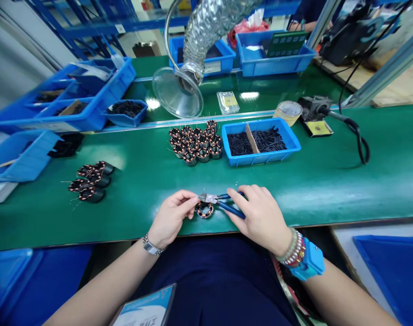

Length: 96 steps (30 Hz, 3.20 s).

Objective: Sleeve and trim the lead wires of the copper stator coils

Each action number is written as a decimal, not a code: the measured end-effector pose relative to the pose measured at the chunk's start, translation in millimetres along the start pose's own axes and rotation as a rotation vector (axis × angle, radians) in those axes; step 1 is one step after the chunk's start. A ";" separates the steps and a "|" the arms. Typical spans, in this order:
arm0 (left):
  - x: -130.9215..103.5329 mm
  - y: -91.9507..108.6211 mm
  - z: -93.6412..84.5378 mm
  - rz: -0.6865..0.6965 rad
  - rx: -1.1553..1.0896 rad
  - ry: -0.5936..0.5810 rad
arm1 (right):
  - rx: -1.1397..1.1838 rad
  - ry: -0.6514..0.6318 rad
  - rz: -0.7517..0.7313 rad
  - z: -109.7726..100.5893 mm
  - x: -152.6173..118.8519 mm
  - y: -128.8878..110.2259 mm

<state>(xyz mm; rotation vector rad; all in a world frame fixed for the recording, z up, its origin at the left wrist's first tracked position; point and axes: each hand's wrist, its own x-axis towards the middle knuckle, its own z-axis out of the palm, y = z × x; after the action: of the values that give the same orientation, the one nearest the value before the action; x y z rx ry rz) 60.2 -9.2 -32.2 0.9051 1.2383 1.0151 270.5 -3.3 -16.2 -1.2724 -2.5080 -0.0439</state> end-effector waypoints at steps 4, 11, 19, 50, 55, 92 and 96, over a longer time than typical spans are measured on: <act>0.4 -1.5 -0.3 0.022 0.022 0.001 | -0.019 -0.001 -0.011 -2.5 3.8 -0.2; 0.9 1.4 0.9 0.030 0.079 0.021 | -0.062 -0.026 -0.040 -7.9 4.8 1.7; 1.3 2.2 0.6 0.058 0.135 0.037 | -0.055 -0.055 -0.042 -11.4 5.8 2.2; -15.8 -0.1 -8.1 -0.096 0.031 0.029 | 0.058 -0.023 -0.089 -6.9 -2.7 -2.0; -18.2 2.2 -6.5 -0.004 0.188 0.035 | 0.045 -0.030 -0.091 -6.1 -1.7 -4.5; -16.6 -0.8 -10.8 0.599 1.177 -0.088 | -0.285 -0.051 0.055 -16.9 -34.7 58.4; 13.1 23.5 -46.6 0.551 1.198 0.112 | -0.376 0.007 0.132 -23.2 -46.7 79.7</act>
<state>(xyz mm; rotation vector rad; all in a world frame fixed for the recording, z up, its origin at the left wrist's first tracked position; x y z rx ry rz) 11.9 10.7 -19.6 2.2208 1.7472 0.6544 365.4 4.2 -17.9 -1.5710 -2.4799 -0.5092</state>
